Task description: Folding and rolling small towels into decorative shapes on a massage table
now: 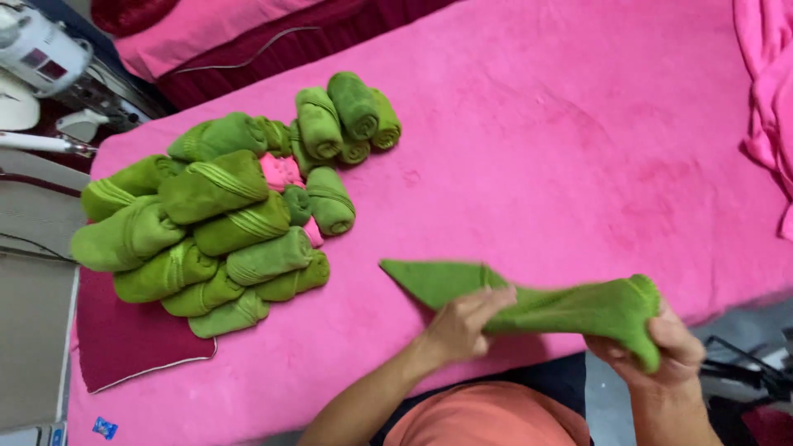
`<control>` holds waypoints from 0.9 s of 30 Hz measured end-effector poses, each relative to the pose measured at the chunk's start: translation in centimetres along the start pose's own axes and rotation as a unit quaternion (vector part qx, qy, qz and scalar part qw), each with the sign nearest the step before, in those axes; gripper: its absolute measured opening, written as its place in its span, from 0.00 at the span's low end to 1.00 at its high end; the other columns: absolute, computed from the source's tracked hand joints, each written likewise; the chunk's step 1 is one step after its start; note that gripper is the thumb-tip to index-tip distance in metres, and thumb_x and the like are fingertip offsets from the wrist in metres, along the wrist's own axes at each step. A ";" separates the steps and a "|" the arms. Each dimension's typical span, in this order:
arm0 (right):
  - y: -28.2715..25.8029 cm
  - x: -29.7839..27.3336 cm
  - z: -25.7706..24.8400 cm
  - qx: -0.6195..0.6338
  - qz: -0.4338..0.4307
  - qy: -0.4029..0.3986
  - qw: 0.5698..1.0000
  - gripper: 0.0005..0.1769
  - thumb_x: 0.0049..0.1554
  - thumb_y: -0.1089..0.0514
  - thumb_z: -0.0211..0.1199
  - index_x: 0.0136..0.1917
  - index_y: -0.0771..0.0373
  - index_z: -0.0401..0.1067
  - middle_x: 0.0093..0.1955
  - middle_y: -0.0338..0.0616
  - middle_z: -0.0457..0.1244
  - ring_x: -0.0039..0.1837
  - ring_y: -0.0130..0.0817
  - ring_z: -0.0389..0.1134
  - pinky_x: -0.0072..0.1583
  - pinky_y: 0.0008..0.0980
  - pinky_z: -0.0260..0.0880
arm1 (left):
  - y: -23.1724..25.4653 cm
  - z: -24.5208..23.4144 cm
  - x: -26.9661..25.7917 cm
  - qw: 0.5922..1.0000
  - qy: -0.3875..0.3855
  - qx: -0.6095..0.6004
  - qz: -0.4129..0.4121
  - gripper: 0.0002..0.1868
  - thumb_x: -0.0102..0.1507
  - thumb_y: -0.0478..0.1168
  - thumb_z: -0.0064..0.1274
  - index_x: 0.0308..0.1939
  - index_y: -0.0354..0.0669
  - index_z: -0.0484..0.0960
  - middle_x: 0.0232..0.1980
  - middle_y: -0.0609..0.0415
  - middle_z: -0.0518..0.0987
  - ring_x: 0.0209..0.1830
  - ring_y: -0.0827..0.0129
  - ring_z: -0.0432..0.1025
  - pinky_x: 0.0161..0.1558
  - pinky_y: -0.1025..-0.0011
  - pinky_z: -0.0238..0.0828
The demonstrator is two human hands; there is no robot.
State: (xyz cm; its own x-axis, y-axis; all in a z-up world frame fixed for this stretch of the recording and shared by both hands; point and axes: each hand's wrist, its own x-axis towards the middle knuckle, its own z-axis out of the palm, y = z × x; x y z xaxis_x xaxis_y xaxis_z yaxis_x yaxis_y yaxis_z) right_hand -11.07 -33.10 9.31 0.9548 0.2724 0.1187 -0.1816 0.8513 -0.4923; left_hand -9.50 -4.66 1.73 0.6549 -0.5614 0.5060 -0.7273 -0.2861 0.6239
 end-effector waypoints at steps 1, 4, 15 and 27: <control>-0.7 0.9 0.2 -0.001 0.001 -0.007 1.000 0.25 0.55 0.57 0.76 0.59 0.73 0.72 0.47 0.66 0.68 0.30 0.36 0.62 0.33 0.26 0.61 | 1.4 -1.3 1.2 1.000 0.004 0.005 0.002 0.49 0.39 0.23 0.43 0.70 0.29 0.71 0.71 0.34 0.75 0.70 0.42 0.73 0.75 0.53 0.69; -1.7 4.7 2.0 -0.022 -0.029 -0.045 0.998 0.24 0.70 0.49 0.59 0.40 0.69 0.78 0.29 0.52 0.68 0.35 0.41 0.69 0.48 0.39 0.65 | 5.1 -4.6 4.0 0.977 -0.020 -0.155 -0.142 0.22 0.61 0.31 0.54 0.60 0.38 0.79 0.55 0.48 0.84 0.52 0.58 0.80 0.55 0.65 0.76; 14.8 31.9 -12.5 -0.327 0.104 0.213 0.915 0.30 0.66 0.35 0.61 0.64 0.61 0.65 0.51 0.55 0.72 0.43 0.36 0.76 0.38 0.30 0.78 | -14.3 3.5 4.1 0.656 0.244 -0.508 -0.502 0.25 0.57 0.37 0.76 0.51 0.31 0.79 0.40 0.34 0.85 0.36 0.47 0.83 0.30 0.48 0.83; 14.9 30.9 -5.2 -0.917 0.046 -0.157 0.363 0.35 0.70 0.41 0.39 0.86 0.53 0.48 0.90 0.44 0.39 0.88 0.47 0.40 0.80 0.70 0.39 | -12.4 2.5 5.0 0.635 0.272 -0.504 -0.518 0.20 0.57 0.36 0.72 0.46 0.27 0.81 0.36 0.33 0.84 0.30 0.47 0.82 0.27 0.49 0.82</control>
State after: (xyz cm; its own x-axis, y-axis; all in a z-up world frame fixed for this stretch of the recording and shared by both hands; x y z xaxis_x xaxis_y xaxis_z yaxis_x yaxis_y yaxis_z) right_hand 16.99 -14.29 1.17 0.8386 0.5444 -0.0202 0.5278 -0.8210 -0.2179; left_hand 2.25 -5.90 -4.98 0.8484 -0.0474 -0.5273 0.4733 0.5142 0.7152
